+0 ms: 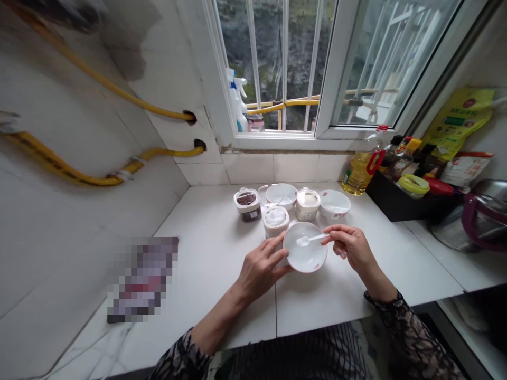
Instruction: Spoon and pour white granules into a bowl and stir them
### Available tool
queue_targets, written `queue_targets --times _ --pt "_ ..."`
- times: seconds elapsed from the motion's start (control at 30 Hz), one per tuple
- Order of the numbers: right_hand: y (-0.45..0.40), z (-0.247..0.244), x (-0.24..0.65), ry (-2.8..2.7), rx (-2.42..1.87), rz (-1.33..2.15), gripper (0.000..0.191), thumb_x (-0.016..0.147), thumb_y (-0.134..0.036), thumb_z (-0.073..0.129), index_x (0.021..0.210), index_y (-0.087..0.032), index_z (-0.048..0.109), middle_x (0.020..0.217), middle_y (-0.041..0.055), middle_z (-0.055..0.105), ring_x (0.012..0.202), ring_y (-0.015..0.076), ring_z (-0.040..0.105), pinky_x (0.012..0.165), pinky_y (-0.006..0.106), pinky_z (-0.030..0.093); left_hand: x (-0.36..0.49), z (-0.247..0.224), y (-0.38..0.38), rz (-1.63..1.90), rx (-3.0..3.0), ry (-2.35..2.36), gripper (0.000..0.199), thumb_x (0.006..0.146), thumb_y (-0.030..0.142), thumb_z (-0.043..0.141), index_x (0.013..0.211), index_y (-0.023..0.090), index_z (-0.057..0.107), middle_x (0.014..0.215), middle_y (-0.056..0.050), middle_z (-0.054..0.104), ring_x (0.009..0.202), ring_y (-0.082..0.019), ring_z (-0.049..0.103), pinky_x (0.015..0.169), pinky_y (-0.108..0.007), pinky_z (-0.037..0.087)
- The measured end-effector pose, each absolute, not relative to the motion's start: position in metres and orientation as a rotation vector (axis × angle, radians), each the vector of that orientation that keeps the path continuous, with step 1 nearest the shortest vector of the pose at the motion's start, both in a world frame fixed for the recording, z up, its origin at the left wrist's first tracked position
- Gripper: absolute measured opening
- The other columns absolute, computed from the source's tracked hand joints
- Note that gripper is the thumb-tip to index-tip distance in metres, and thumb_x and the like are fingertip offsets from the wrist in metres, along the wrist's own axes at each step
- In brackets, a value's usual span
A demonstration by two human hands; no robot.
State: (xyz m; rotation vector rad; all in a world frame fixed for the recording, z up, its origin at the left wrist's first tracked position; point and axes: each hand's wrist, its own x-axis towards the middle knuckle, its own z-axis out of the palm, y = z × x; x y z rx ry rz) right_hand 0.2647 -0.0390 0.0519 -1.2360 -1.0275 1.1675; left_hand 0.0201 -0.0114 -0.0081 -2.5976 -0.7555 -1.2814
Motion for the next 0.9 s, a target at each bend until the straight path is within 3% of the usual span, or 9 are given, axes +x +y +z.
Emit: queue_targets --times 0.23,0.37,0.43,0.53,0.63,0.8,0.9 --pt "-0.009 0.079 0.233 -1.321 -1.162 0.759 0.022 0.084 -0.034 0.058 0.089 -0.016 0.070 0.074 0.0055 0.076 0.039 0.0097 0.048 0.040 0.025 0.041 0.019 -0.010 -0.009 -1.316 -2.636 -0.818 0.018 0.085 0.033 0.073 0.093 0.020 0.064 0.126 -0.015 0.068 0.103 -0.026 0.070 0.078 -0.037 0.062" --pt "0.001 0.072 0.216 -1.769 -1.113 0.249 0.023 0.093 -0.022 0.047 0.099 -0.018 0.069 0.085 0.0076 0.077 0.068 0.0177 0.069 0.064 0.029 0.052 0.020 -0.011 -0.008 -1.325 -2.640 -0.828 0.018 0.086 0.035 0.072 0.093 0.020 0.063 0.126 -0.014 0.068 0.102 -0.025 0.070 0.076 -0.036 0.061" --pt "0.003 0.066 0.213 -1.992 -1.044 -0.005 0.027 0.094 -0.014 0.042 0.100 -0.018 0.068 0.089 0.0095 0.078 0.080 0.0202 0.072 0.075 0.032 0.051 0.020 -0.011 -0.008 -1.330 -2.633 -0.829 0.019 0.087 0.036 0.072 0.093 0.020 0.063 0.125 -0.014 0.069 0.103 -0.025 0.070 0.076 -0.035 0.061" --pt "0.002 0.062 0.216 -2.122 -0.944 -0.200 0.031 0.094 -0.008 0.038 0.104 -0.016 0.067 0.093 0.0116 0.078 0.081 0.0215 0.073 0.080 0.037 0.050 0.021 -0.010 -0.008 -1.335 -2.628 -0.824 0.020 0.087 0.037 0.071 0.093 0.020 0.063 0.125 -0.014 0.069 0.103 -0.026 0.070 0.076 -0.035 0.061" --pt "-0.004 0.066 0.221 -2.023 -0.941 -0.146 0.028 0.096 -0.012 0.041 0.103 -0.018 0.068 0.091 0.0100 0.078 0.078 0.0206 0.072 0.080 0.037 0.051 0.021 -0.009 -0.008 -1.333 -2.634 -0.817 0.021 0.087 0.037 0.071 0.094 0.019 0.062 0.126 -0.015 0.068 0.103 -0.026 0.070 0.076 -0.037 0.062" --pt "-0.029 0.073 0.237 -1.630 -1.142 0.305 0.016 0.093 -0.021 0.052 0.093 -0.019 0.068 0.076 0.0035 0.075 0.055 0.0148 0.063 0.058 0.029 0.051 0.020 -0.007 -0.009 -1.311 -2.617 -0.764 0.018 0.091 0.036 0.067 0.093 0.019 0.061 0.125 -0.016 0.068 0.106 -0.026 0.069 0.078 -0.036 0.062" --pt "-0.048 0.072 0.247 -1.667 -1.161 0.453 0.015 0.090 -0.018 0.052 0.087 -0.018 0.068 0.067 0.0017 0.072 0.053 0.0140 0.062 0.053 0.026 0.049 0.020 -0.005 -0.011 -1.286 -2.600 -0.687 0.017 0.093 0.035 0.064 0.091 0.018 0.061 0.124 -0.017 0.069 0.105 -0.026 0.070 0.079 -0.036 0.061"
